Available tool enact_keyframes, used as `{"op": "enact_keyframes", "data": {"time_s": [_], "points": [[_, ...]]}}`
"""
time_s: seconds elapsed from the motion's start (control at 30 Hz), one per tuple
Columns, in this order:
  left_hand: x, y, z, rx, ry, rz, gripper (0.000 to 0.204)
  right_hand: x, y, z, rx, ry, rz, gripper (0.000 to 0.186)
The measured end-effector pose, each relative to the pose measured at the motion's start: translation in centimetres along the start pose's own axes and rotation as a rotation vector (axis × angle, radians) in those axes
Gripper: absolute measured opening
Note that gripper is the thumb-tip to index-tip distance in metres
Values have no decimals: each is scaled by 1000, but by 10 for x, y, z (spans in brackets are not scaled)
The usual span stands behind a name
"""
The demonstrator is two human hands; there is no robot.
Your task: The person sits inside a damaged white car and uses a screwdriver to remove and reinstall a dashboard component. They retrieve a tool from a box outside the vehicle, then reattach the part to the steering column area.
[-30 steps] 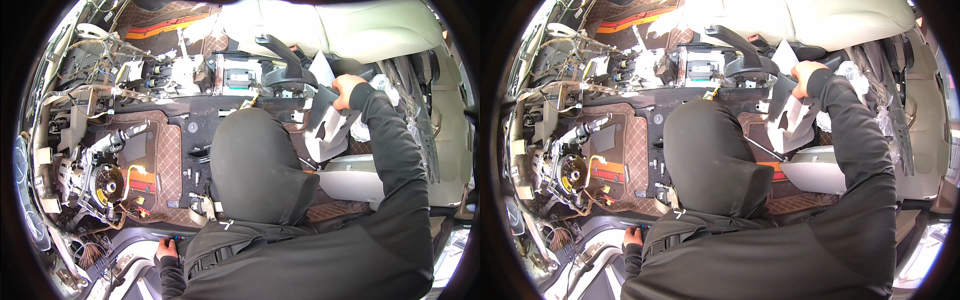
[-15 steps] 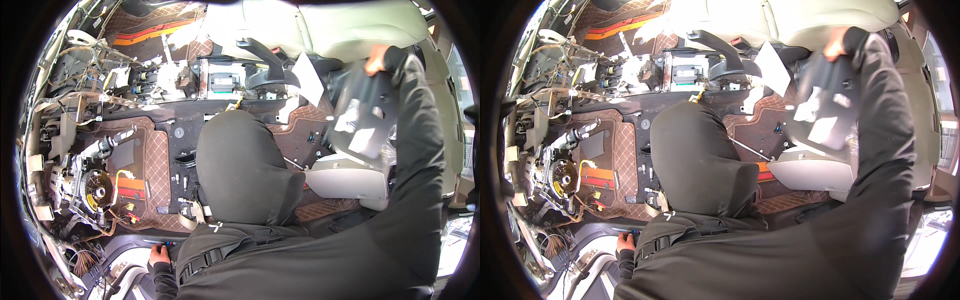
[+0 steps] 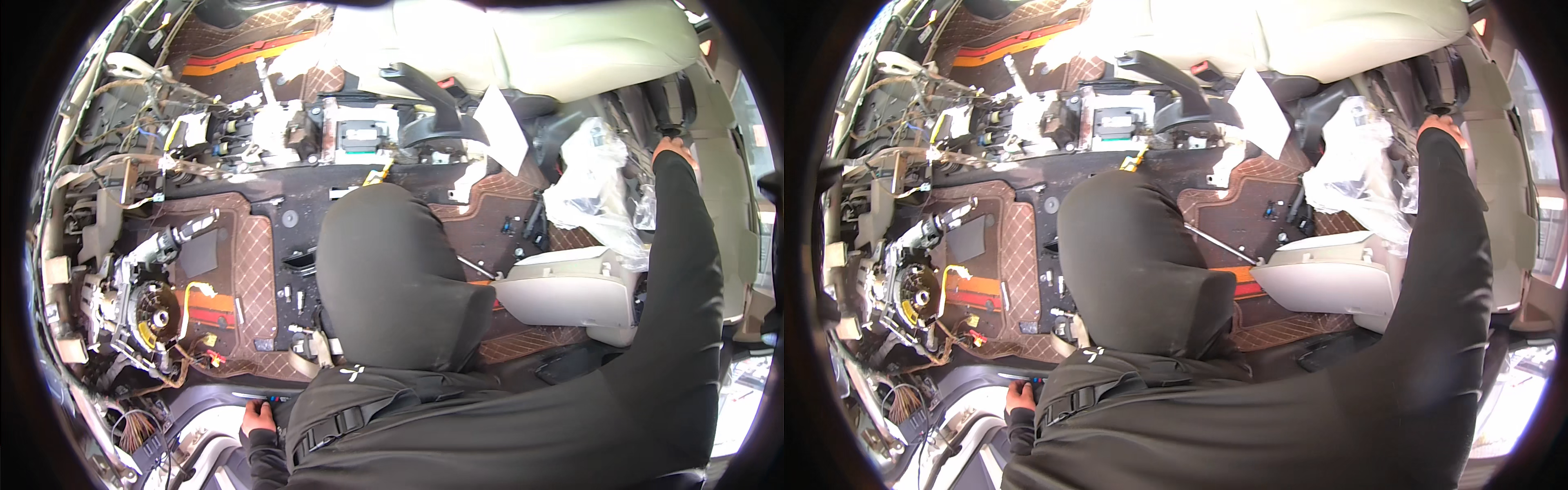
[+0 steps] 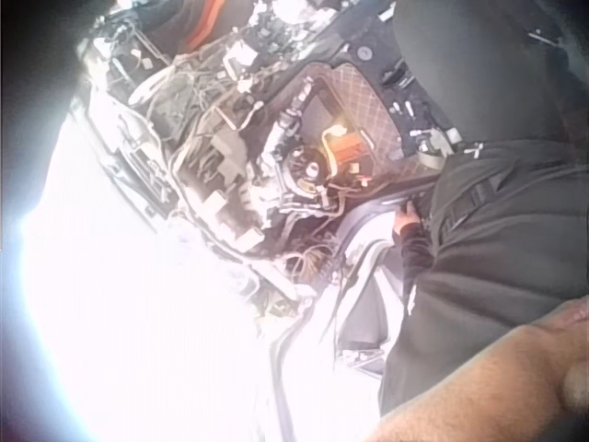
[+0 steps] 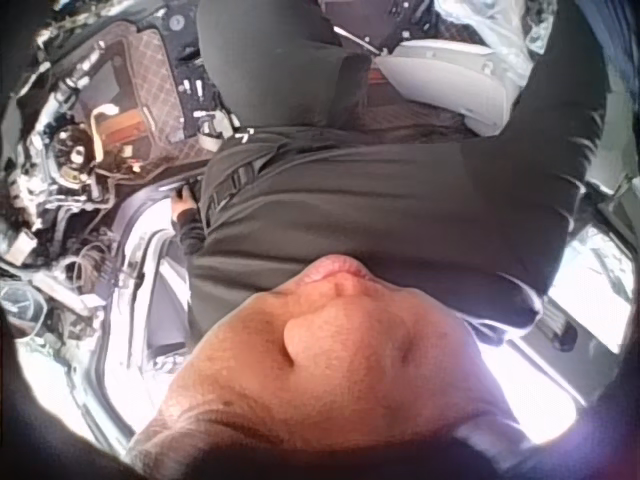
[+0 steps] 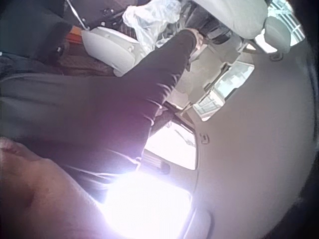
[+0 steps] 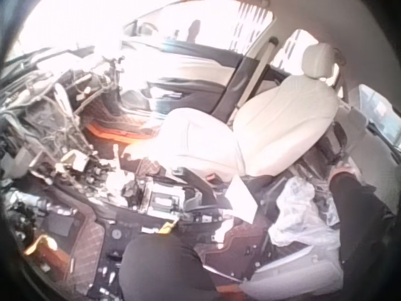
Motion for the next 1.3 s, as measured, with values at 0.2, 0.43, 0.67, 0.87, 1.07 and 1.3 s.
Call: {"op": "enact_keyframes", "data": {"time_s": [0.2, 0.43, 0.67, 0.87, 1.07, 1.3], "points": [[20, 7, 11, 16, 0, -61, 21, -90, 83, 146, 40, 637, -373, 35], [37, 12, 21, 65, 37, -223, 23, -266, 100, 339, -50, 1714, -798, 19], [39, 11, 24, 64, 78, -165, 22, -408, 94, 408, -139, 1007, -1081, 29], [48, 14, 20, 23, 140, -237, 25, -429, 82, 410, -118, 949, -1031, 32], [53, 15, 19, 31, 71, -327, 28, -426, 86, 413, -106, 946, -997, 29], [33, 9, 17, 27, 103, -214, 24, -430, 80, 414, -90, 915, -1026, 24]]}}
Point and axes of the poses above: each hand's wrist, its own z-axis away from the middle knuckle, its own y-axis out of the back of the hand, x = y × z, the point moved 1 cm from there along -z, towards the middle knuckle
